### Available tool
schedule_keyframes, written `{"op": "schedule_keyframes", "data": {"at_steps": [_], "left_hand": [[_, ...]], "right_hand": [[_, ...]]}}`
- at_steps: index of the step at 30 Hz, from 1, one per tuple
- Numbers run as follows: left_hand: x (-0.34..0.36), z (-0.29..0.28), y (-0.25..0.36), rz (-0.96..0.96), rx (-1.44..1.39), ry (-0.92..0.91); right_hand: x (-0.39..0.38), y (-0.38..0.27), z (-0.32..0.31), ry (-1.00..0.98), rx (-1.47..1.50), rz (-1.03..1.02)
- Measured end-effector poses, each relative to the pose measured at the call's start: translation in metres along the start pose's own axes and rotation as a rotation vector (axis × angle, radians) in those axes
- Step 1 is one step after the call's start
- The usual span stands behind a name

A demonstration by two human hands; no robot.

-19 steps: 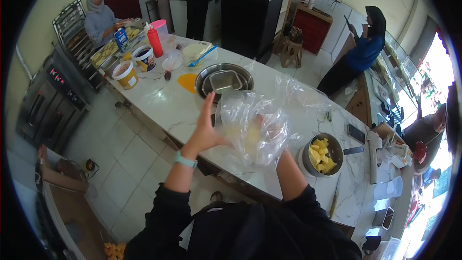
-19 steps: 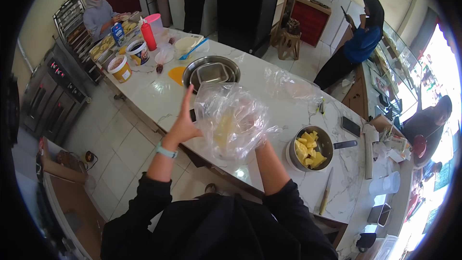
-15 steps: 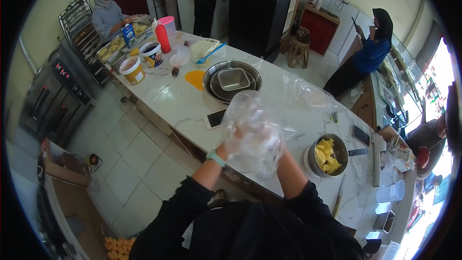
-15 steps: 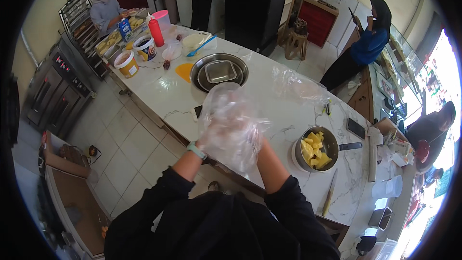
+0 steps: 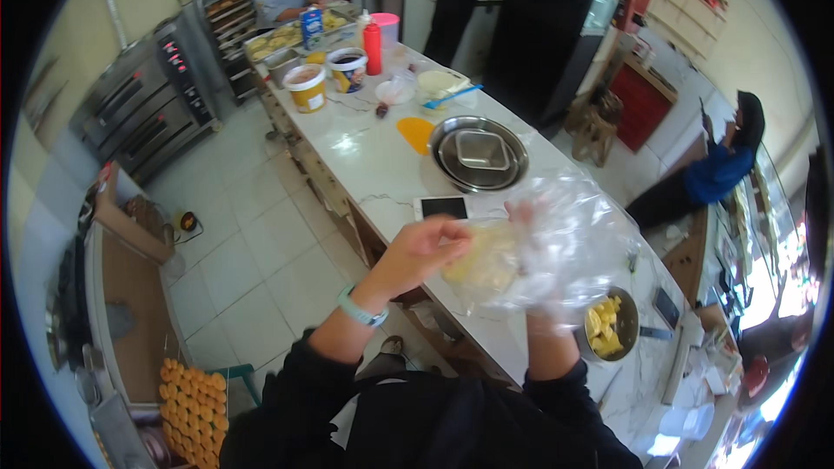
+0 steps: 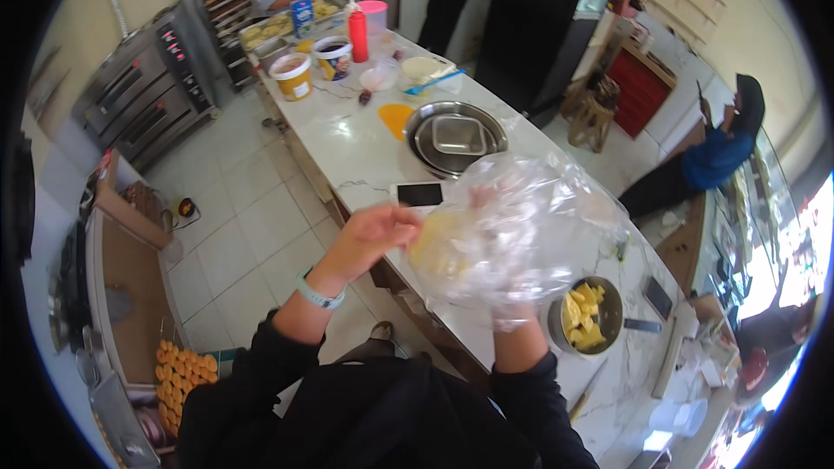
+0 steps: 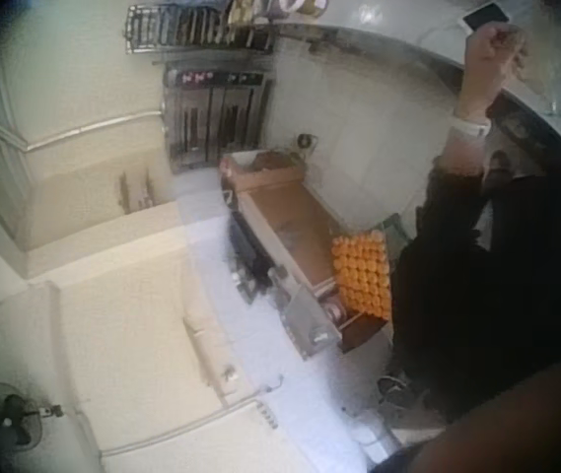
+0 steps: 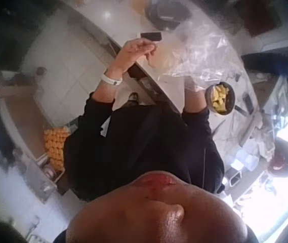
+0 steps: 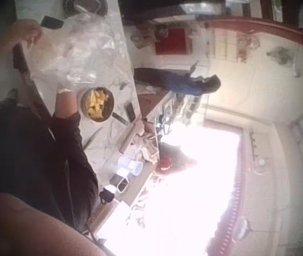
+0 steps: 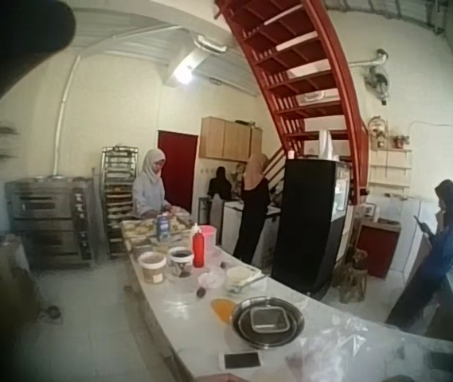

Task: The person slices a block of butter from a plastic bag and places the pieces into a small pot.

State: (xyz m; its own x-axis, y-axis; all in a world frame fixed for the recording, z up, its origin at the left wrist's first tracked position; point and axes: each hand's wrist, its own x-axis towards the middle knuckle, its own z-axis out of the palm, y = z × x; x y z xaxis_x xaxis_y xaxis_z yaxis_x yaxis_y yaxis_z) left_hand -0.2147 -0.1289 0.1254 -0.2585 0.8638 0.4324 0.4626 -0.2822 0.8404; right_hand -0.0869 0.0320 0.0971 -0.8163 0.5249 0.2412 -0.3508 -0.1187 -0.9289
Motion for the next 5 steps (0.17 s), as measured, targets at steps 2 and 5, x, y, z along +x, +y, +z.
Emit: {"op": "schedule_keyframes", "data": {"at_steps": [2, 5], "left_hand": [[-0.026, 0.005, -0.008, -0.081, -0.203, 0.111], [-0.089, 0.046, -0.022, -0.187, -0.514, 0.322]], "right_hand": [[0.014, -0.011, 0.025, -0.22, -0.13, -0.087], [0.017, 0.034, 0.029, -0.759, 0.127, 0.19]]}}
